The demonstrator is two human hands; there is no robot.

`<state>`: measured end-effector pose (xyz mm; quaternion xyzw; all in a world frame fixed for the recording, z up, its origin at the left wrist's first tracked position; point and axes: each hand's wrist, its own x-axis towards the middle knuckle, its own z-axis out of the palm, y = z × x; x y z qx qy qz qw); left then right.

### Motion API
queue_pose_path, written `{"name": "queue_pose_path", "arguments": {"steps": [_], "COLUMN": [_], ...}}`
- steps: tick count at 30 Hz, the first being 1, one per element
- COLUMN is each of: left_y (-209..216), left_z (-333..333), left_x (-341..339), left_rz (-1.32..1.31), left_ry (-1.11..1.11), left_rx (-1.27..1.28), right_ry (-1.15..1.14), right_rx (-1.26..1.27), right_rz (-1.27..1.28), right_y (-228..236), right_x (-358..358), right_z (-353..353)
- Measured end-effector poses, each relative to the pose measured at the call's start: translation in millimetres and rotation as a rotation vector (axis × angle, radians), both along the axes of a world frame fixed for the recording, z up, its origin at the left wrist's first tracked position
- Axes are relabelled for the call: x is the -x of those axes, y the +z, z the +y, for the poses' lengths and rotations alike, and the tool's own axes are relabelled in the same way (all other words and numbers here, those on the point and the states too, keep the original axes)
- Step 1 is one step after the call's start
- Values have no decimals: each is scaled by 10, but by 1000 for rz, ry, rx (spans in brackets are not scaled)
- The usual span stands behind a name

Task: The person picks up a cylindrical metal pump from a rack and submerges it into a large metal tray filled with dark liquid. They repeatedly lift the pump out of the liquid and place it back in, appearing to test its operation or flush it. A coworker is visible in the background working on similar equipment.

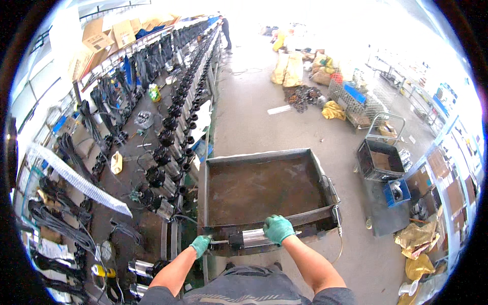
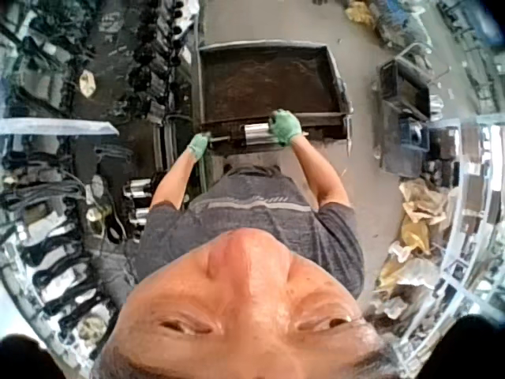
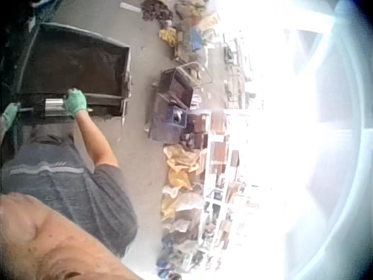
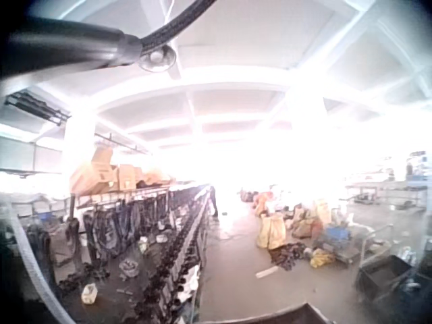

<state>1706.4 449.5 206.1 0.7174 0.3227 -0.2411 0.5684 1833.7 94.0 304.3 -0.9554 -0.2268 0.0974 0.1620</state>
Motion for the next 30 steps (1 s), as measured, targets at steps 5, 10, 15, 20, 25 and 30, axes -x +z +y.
{"name": "queue_pose_path", "arguments": {"steps": [5,10,15,20,25,30], "left_y": [-237,296,61,-5,118,24], "left_z": [117,219,318,175,94,232], "left_x": [160,304,264,-71,294,279], "left_rz": [-355,-925,-736,128,-813,-865], "left_ry": [-115,-740,-538,138,-397,-483], "left_rx": [-383,-650,-258,410,-376,-367], "right_ry": [1,-9,5,-13,-19,-10], "right_rx": [-4,20,16,6,-9,18], "right_rz": [-1,-18,-9,-11,-15,-3], "right_y": [147,64,79,51,65,95], "right_x": [29,48,36,32,30,39], "right_z": [121,53,72,39,28,62]}}
